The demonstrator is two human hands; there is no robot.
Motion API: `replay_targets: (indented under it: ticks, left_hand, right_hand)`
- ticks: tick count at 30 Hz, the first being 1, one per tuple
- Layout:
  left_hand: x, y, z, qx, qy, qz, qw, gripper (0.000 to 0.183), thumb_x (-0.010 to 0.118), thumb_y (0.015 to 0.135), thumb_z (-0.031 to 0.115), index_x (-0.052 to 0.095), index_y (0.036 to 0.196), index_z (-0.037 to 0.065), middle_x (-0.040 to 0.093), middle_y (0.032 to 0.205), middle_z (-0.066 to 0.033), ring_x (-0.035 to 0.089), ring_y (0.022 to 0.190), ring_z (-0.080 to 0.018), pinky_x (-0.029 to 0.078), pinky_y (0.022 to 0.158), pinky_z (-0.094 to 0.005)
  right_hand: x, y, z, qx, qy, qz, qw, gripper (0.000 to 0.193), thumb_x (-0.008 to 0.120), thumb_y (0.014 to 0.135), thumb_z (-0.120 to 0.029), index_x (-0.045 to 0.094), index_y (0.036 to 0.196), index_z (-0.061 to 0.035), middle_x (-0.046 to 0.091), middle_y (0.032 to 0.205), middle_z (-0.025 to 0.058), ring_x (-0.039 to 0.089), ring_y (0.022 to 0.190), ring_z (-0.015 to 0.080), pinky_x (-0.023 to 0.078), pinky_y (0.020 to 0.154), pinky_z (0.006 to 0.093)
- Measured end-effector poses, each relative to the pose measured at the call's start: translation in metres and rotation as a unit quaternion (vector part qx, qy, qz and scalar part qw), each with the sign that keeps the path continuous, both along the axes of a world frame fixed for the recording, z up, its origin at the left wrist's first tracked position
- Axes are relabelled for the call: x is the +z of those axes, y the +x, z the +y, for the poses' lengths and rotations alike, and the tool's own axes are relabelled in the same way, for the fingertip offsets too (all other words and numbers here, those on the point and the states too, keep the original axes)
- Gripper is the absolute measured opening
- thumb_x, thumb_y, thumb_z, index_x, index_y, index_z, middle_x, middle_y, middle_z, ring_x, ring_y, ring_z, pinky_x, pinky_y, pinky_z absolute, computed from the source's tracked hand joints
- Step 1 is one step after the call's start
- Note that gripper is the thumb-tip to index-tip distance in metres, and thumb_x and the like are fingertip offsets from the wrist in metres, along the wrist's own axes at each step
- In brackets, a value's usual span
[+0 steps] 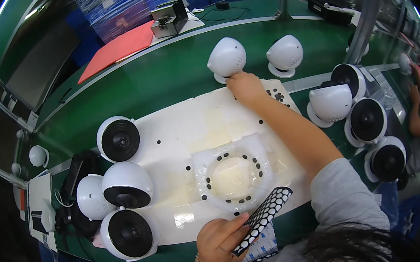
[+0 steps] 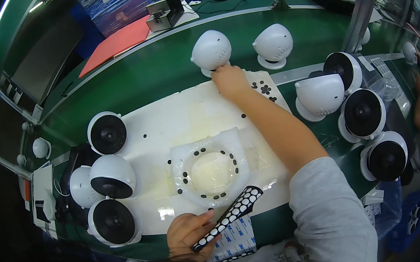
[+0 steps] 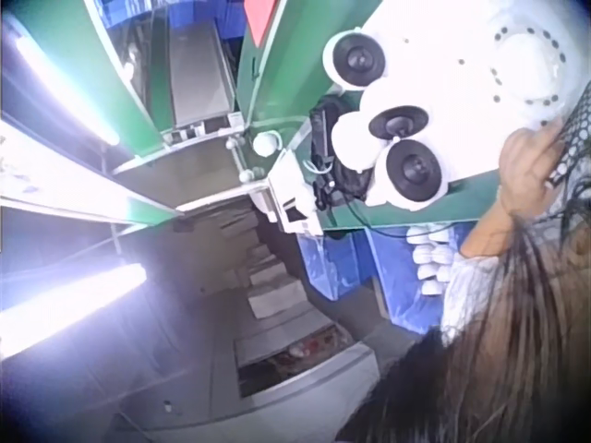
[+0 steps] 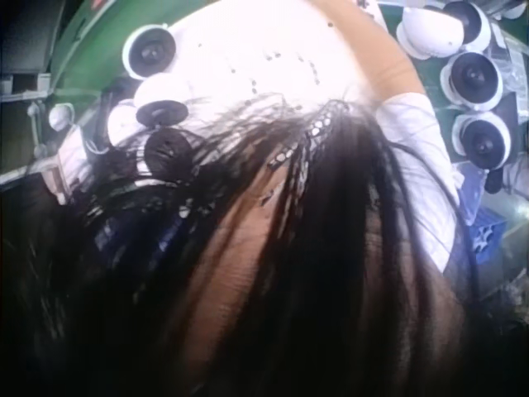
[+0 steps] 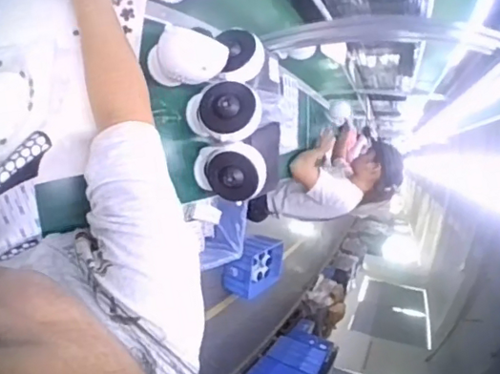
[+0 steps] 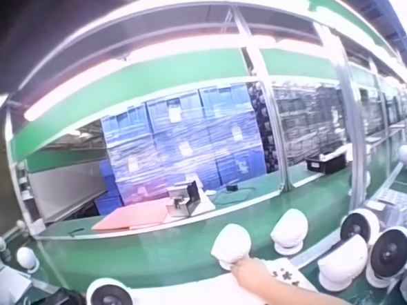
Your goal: The person assembles white dome security cameras by hand. They pick up a camera base, peel small black circular stickers from a sheet, and place them into the holes on the base. The person repeats this process for multiple units, moving the finished cameras to the right side of the table.
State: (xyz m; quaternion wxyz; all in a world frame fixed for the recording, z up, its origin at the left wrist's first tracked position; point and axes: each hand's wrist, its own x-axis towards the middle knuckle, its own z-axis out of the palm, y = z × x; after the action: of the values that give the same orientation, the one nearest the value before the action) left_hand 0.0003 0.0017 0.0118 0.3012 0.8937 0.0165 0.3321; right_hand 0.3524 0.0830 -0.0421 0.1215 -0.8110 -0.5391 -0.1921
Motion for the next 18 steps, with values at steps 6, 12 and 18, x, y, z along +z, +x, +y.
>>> replay_targets:
  ticks: [6,12,18]
  left_hand:
    - [-0.005,-0.004,0.002,-0.018,-0.001,0.012,1.0,0.025,0.066,0.061,0.01,0.062,0.083,0.001,0.06,0.103,-0.0075,0.055,0.061,-0.02,0.043,0.056,-0.0292]
    - [-0.001,-0.004,-0.002,-0.018,-0.018,0.032,0.999,0.029,0.065,0.062,0.01,0.059,0.089,0.0,0.059,0.104,-0.0103,0.056,0.063,-0.0227,0.044,0.056,-0.0297]
    - [-0.009,0.004,-0.005,-0.015,-0.074,-0.08,0.994,0.035,0.067,0.063,0.009,0.054,0.094,0.0,0.06,0.102,-0.0139,0.06,0.075,-0.0261,0.047,0.064,-0.0318]
  right_hand:
    - [-0.014,0.033,-0.039,-0.233,0.045,-0.053,0.97,0.035,0.048,0.082,-0.036,0.059,0.097,-0.0062,0.06,0.095,0.0068,0.054,0.095,0.0243,0.037,0.082,0.047]
    - [0.0,0.053,-0.076,-0.28,0.125,0.051,0.951,0.03,0.055,0.08,-0.028,0.058,0.098,-0.0051,0.059,0.094,0.013,0.055,0.091,0.0297,0.04,0.079,0.0447]
    - [0.061,-0.012,-0.101,-0.076,0.317,0.053,0.944,0.023,0.056,0.08,-0.019,0.057,0.096,-0.0034,0.059,0.09,0.0156,0.056,0.078,0.0314,0.044,0.07,0.0373]
